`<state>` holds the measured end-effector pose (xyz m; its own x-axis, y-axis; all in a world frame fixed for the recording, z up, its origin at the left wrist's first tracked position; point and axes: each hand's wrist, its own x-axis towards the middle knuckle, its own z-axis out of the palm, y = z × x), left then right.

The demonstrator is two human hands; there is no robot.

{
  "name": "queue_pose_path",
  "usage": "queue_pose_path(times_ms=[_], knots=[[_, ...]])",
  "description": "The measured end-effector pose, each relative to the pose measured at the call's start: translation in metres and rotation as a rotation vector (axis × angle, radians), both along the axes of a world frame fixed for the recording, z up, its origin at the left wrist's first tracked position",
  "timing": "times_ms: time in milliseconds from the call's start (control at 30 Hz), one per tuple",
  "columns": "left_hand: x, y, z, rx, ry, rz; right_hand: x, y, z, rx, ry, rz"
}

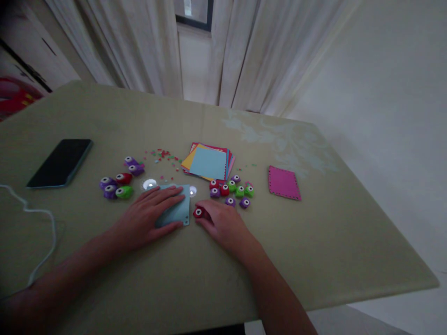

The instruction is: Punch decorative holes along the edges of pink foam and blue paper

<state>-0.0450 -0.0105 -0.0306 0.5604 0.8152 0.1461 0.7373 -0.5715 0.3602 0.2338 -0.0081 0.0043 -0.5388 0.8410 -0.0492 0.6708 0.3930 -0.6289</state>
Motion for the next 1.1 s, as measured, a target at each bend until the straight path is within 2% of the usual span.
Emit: queue_pose_path(times_ms=[233, 367, 467, 767, 1100], knots=[[0.002, 0.0, 0.0, 0.026, -0.044, 0.012, -0.001, -0.001, 0.009, -0.029, 0.009, 0.013], [0.002, 0.001, 0.001, 0.046, -0.047, 0.015, -0.005, -0.001, 0.005, 0.001, -0.029, -0.015], [0.002, 0.001, 0.001, 0.047, -0.05, 0.019, -0.009, 0.0, -0.001, 0.017, -0.021, -0.092], [0.002, 0.001, 0.002, 0.06, -0.051, 0.002, -0.024, -0.002, -0.015, 0.013, 0.255, -0.28], [0.002, 0.002, 0.003, 0.061, -0.039, 0.007, -0.026, -0.002, -0.016, -0.039, 0.348, -0.33]])
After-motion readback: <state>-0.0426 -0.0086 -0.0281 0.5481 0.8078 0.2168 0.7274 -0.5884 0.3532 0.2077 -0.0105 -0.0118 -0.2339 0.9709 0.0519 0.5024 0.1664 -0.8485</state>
